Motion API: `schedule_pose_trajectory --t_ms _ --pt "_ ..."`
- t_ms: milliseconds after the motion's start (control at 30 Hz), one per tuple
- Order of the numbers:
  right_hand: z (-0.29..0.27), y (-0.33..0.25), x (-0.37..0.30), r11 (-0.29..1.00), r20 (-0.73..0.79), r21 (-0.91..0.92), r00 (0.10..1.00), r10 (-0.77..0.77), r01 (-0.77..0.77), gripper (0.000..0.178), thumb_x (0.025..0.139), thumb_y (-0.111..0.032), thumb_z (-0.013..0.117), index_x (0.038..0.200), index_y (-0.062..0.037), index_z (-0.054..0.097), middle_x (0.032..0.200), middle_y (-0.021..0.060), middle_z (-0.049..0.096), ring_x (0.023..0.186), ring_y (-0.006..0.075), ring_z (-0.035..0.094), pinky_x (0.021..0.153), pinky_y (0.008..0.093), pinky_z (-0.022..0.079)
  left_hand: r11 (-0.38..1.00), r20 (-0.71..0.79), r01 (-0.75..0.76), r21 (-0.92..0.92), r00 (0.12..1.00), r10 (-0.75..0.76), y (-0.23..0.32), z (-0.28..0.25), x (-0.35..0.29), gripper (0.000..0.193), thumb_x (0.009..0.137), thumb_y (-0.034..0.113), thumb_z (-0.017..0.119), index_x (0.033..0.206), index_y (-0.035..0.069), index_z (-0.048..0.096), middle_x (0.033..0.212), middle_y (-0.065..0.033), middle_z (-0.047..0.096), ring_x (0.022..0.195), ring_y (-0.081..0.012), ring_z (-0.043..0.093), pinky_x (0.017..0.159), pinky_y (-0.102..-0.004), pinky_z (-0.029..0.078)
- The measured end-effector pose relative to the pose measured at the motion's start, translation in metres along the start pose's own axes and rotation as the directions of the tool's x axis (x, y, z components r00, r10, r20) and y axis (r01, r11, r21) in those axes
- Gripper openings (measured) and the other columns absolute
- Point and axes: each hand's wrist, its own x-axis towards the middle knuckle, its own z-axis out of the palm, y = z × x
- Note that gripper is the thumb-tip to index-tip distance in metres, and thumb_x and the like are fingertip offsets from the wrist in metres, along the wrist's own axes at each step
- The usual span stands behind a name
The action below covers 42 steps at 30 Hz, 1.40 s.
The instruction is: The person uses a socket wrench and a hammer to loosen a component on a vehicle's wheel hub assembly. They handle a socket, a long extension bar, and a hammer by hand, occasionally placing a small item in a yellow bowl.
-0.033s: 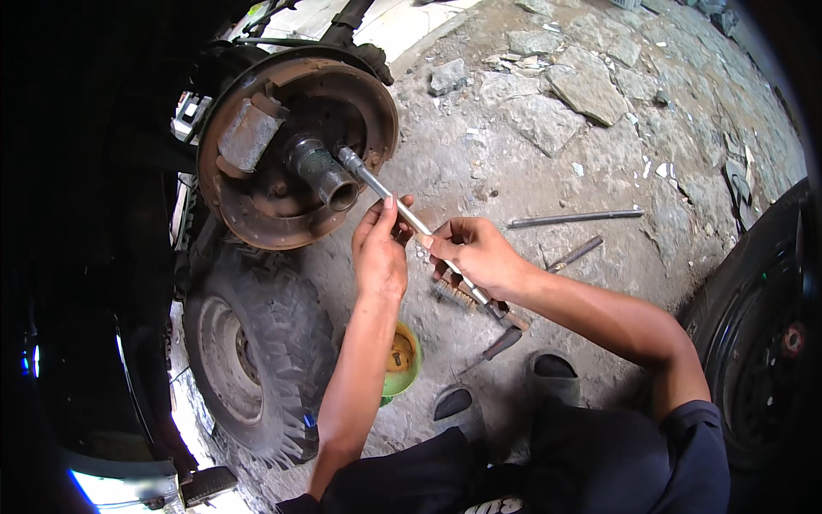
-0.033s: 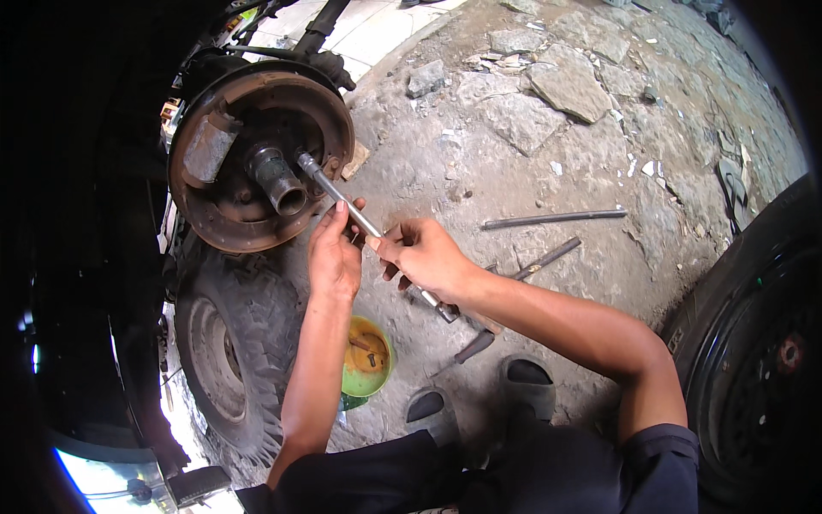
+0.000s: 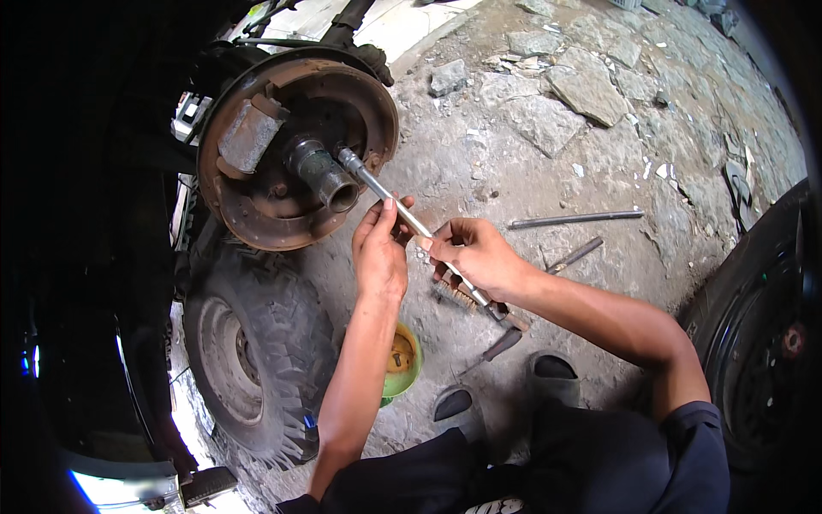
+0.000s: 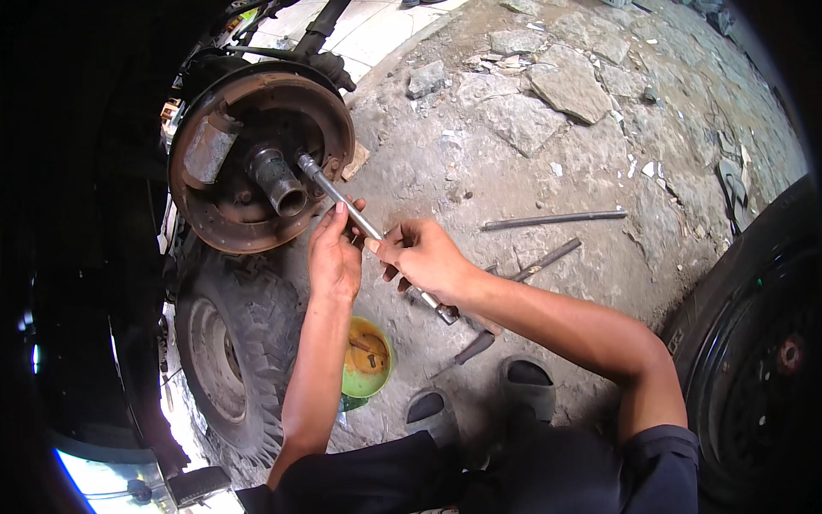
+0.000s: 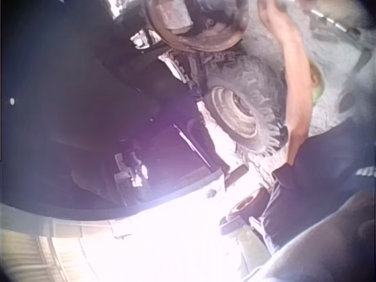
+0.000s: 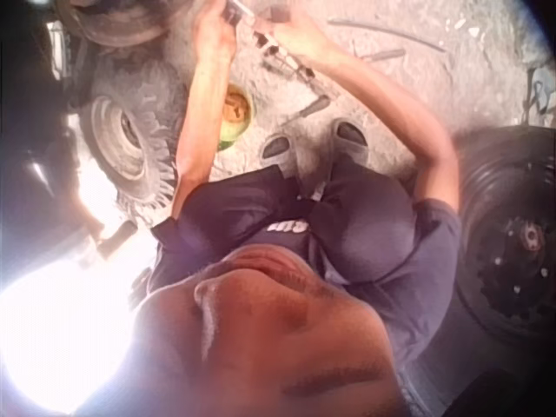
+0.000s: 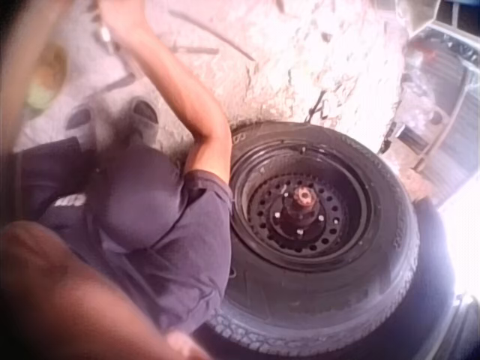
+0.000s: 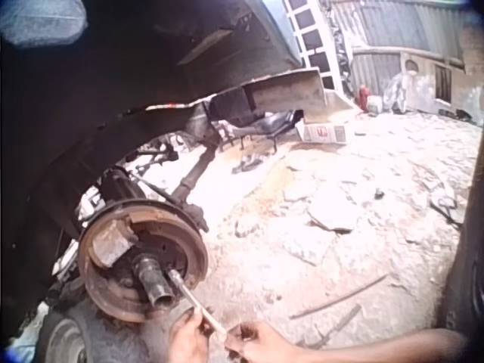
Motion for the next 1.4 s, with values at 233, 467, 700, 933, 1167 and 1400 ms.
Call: schedule_pose_trajectory --t_ms 233,467,700,933,1167,1400 --pt "-0.009 -0.019 0.0 0.952 0.147 0.2 0.968 0.204 -0.231 0.028 0.094 -0.022 0.061 0.101 0.005 0.055 0.085 0.0144 0.064 0.065 0.0173 0.063 0.048 0.0279 0.046 0.997 -0.067 0.05 -0.058 0.996 -0.053 0.009 0.019 -0.004 0.034 0.094 0.028 0.063 0.114 0.001 0.06 0.115 -0.0065 0.059 0.096 -0.0148 0.053 0.09 -0.0329 0.041" --pt "-0.011 -0.049 -0.009 0.908 0.284 0.299 0.936 0.208 -0.293 0.028 0.093 -0.019 0.061 0.103 0.0058 0.052 0.093 0.0214 0.064 0.09 0.0295 0.069 0.071 0.0411 0.061 0.986 -0.025 0.102 -0.135 0.994 -0.106 0.014 0.013 0.0 0.044 0.093 0.037 0.062 0.122 0.005 0.055 0.113 -0.0037 0.057 0.088 -0.0153 0.054 0.081 -0.0326 0.047" --pt "-0.005 -0.033 -0.001 0.954 0.093 0.212 0.977 0.194 -0.21 0.026 0.089 -0.011 0.067 0.098 0.0051 0.049 0.08 0.0154 0.062 0.055 0.0106 0.049 0.044 0.0262 0.033 0.956 0.023 0.143 -0.257 0.99 -0.142 0.006 0.02 0.001 0.036 0.093 0.038 0.062 0.116 0.011 0.056 0.105 -0.0002 0.062 0.077 -0.0156 0.058 0.067 -0.0307 0.053" --pt "0.001 -0.037 -0.004 0.948 0.151 0.26 0.977 0.15 -0.186 0.021 0.095 -0.014 0.056 0.099 0.0061 0.058 0.086 0.0139 0.066 0.066 0.0157 0.063 0.055 0.027 0.053 0.97 0.047 0.167 -0.177 0.986 -0.161 0.011 0.008 -0.001 0.042 0.092 0.038 0.063 0.121 0.009 0.055 0.079 -0.0026 0.054 0.074 -0.0154 0.059 0.065 -0.0289 0.052" --pt "-0.003 -0.045 -0.006 0.978 0.023 0.168 0.993 0.12 -0.122 0.021 0.088 -0.01 0.068 0.095 0.0056 0.057 0.077 0.0101 0.06 0.067 0.0178 0.064 0.055 0.0316 0.057 0.959 -0.007 0.144 -0.244 0.989 -0.151 0.022 0.039 -0.013 0.044 0.091 0.036 0.063 0.123 0.006 0.054 0.084 -0.0038 0.055 0.08 -0.0171 0.056 0.074 -0.0345 0.048" --pt "0.001 -0.044 0.002 0.892 0.136 0.376 0.967 0.215 -0.251 0.02 0.084 -0.007 0.071 0.091 0.004 0.056 0.08 0.0132 0.062 0.069 0.0204 0.066 0.058 0.0317 0.058 0.993 -0.045 0.099 -0.068 0.994 -0.102 0.012 0.009 0.006 0.043 0.091 0.037 0.064 0.114 0.001 0.059 0.096 -0.0024 0.052 0.094 -0.0158 0.049 0.081 -0.0351 0.042"
